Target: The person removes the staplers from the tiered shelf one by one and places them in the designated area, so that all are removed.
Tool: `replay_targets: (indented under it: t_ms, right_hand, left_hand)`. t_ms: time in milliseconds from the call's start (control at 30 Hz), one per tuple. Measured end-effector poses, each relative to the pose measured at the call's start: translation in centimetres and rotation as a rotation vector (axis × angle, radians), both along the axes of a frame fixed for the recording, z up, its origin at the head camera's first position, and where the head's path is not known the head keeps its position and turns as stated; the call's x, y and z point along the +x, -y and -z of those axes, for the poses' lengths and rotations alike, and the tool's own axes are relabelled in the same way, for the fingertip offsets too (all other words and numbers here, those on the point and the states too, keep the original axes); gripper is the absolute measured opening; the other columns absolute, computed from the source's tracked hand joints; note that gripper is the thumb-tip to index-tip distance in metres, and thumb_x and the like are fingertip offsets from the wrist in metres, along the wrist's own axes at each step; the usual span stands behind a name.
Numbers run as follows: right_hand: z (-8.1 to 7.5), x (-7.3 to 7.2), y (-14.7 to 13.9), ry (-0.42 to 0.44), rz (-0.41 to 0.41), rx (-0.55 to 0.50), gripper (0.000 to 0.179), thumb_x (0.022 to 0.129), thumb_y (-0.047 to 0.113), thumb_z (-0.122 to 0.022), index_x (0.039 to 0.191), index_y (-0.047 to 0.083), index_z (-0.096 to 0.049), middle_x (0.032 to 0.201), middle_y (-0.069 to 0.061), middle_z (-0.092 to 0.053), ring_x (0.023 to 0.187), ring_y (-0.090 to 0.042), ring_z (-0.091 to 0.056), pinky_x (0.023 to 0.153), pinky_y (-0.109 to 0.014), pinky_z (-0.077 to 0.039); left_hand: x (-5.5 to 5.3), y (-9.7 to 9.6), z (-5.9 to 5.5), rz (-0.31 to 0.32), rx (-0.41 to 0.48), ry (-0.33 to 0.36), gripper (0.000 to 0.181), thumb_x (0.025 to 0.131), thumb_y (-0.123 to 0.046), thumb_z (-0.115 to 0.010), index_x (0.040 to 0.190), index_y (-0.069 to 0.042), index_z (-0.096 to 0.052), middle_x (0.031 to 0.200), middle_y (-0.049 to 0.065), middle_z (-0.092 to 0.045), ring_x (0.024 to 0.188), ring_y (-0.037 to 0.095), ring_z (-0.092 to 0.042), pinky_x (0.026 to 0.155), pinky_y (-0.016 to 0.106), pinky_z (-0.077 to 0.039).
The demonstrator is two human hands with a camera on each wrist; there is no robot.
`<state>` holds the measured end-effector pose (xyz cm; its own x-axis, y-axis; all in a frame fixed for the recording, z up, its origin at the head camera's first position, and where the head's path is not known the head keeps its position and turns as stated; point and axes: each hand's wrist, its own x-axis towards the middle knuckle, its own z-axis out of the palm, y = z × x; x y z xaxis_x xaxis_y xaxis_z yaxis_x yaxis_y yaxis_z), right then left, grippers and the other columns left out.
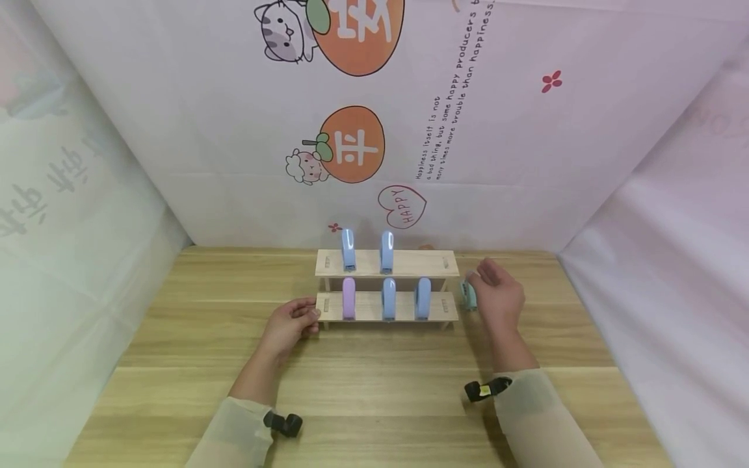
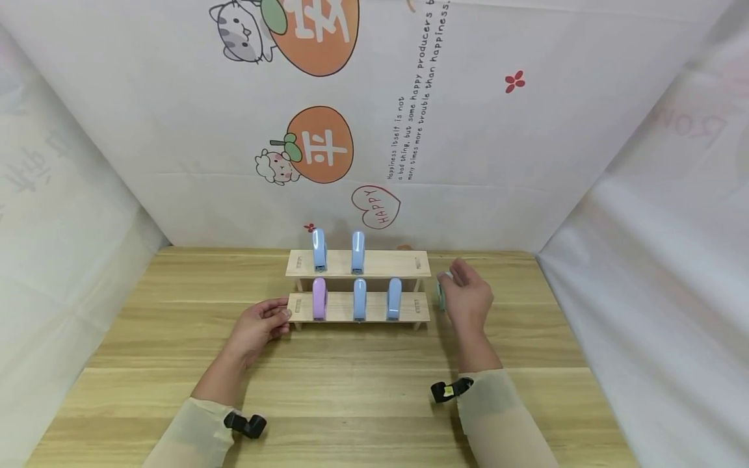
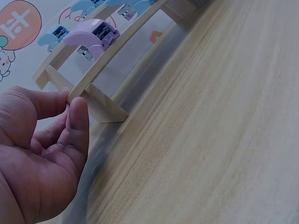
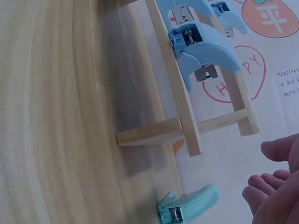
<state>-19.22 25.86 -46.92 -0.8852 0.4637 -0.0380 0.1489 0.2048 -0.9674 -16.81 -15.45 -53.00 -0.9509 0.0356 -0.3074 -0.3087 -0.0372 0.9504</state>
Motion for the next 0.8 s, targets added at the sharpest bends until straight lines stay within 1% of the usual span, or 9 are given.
replay_targets:
  t_ms: [200, 400, 600, 800]
  right_hand:
    - [-0.2, 0.0, 0.4, -0.024, -0.015, 0.002, 0.060, 0.093, 0.016, -0.079, 0.148, 0.009, -0.056, 0.147, -0.010, -0.059, 0.133, -0.022, -0.059, 0.104, -0.025, -0.053]
    - [-0.6, 0.0, 1.2, -0.055, -0.019, -0.002, 0.059, 0.091, 0.014, -0.080, 0.146, 0.007, -0.058, 0.144, -0.012, -0.061, 0.131, -0.023, -0.061, 0.105, -0.027, -0.053]
    - [-0.9, -0.1, 1.9, -0.074, -0.018, 0.005, 0.057, 0.091, 0.012, -0.079, 0.144, 0.007, -0.060, 0.143, -0.011, -0.063, 0.130, -0.022, -0.062, 0.104, -0.027, -0.054]
    - [-0.9, -0.2, 2.5, -0.111, -0.031, -0.010, 0.056, 0.090, 0.012, -0.080, 0.142, 0.003, -0.061, 0.140, -0.014, -0.064, 0.128, -0.025, -0.063, 0.102, -0.026, -0.055]
  left_hand:
    - [-0.2, 0.0, 0.0, -0.001, 0.004, 0.008, 0.044, 0.097, -0.006, -0.073, 0.139, 0.001, -0.059, 0.118, 0.016, -0.063, 0.096, 0.026, -0.065, 0.080, 0.028, -0.063]
    - [-0.2, -0.1, 0.0, -0.004, 0.004, 0.004, 0.043, 0.098, -0.006, -0.072, 0.138, 0.001, -0.059, 0.117, 0.015, -0.063, 0.096, 0.026, -0.065, 0.079, 0.027, -0.063]
    - [-0.2, -0.1, 0.2, -0.012, 0.016, 0.002, 0.043, 0.097, -0.004, -0.072, 0.137, 0.002, -0.059, 0.115, 0.015, -0.064, 0.092, 0.023, -0.066, 0.079, 0.028, -0.063]
    - [-0.1, 0.0, 0.2, -0.011, 0.012, 0.000, 0.042, 0.097, -0.004, -0.072, 0.137, 0.002, -0.060, 0.114, 0.015, -0.064, 0.090, 0.022, -0.066, 0.078, 0.028, -0.064]
